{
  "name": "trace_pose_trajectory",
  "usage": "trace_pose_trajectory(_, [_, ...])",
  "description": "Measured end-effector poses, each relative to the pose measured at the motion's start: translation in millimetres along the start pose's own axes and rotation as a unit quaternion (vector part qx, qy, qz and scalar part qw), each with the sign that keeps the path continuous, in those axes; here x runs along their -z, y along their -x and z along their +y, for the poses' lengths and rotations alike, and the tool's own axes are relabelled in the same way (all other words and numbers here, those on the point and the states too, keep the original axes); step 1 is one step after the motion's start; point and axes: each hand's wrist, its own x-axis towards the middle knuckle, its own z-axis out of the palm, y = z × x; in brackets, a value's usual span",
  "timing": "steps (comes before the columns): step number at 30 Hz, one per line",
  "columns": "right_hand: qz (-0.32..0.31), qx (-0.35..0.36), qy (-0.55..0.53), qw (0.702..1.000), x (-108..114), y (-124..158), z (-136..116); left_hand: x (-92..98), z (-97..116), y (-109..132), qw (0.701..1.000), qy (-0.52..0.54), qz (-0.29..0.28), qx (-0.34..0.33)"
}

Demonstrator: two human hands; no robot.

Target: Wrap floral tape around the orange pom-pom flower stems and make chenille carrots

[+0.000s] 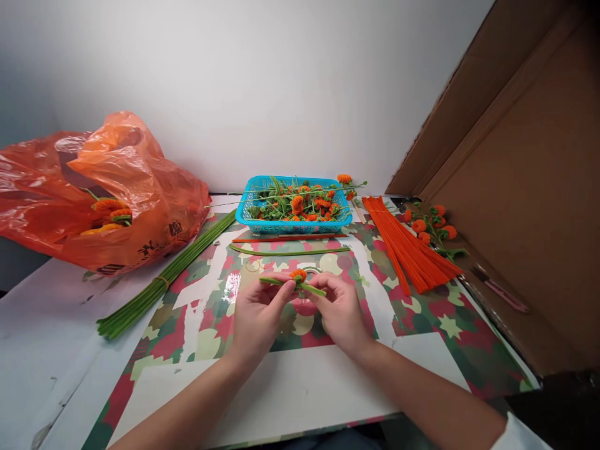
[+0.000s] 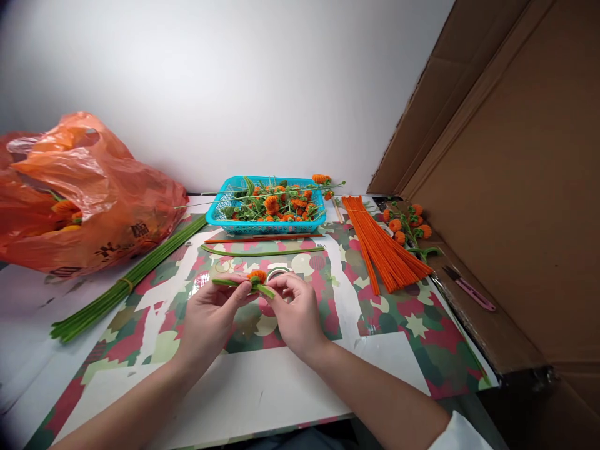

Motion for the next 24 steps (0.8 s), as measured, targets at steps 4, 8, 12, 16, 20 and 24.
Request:
trace_pose_trajectory(4, [-0.083,-0.176,-0.163,0.967,0,-1,-6,4.4,-3,3,0.989,-0.074,-0.002,-0.126])
trace_pose_trajectory(8, [-0.113,-0.218,-0.199,0.949,1,-2,-6,6.5,-2,0,0.987,-0.085,-0.003,-0.137])
trace_pose_trajectory(12, [-0.038,-0.054,-0.040,0.997,3,-2,-4,5.2,-2,-5,0.999,-0.038,-0.032,0.021])
trace_pose_trajectory(16, [0.010,0.138,0.163,0.977,4,-1,-8,6.0,-3,-8,0.995,-0.010,-0.038,0.090])
trace_pose_trajectory(20, [-0.010,0.148,0.168,0.975,4,1,-11,7.8,-4,-7,0.996,-0.023,-0.042,0.077])
trace_pose_trajectory(24, [-0.051,0.024,0.030,0.998,5,-2,-11,10.9,-6,-6,0.996,-0.078,-0.050,-0.008])
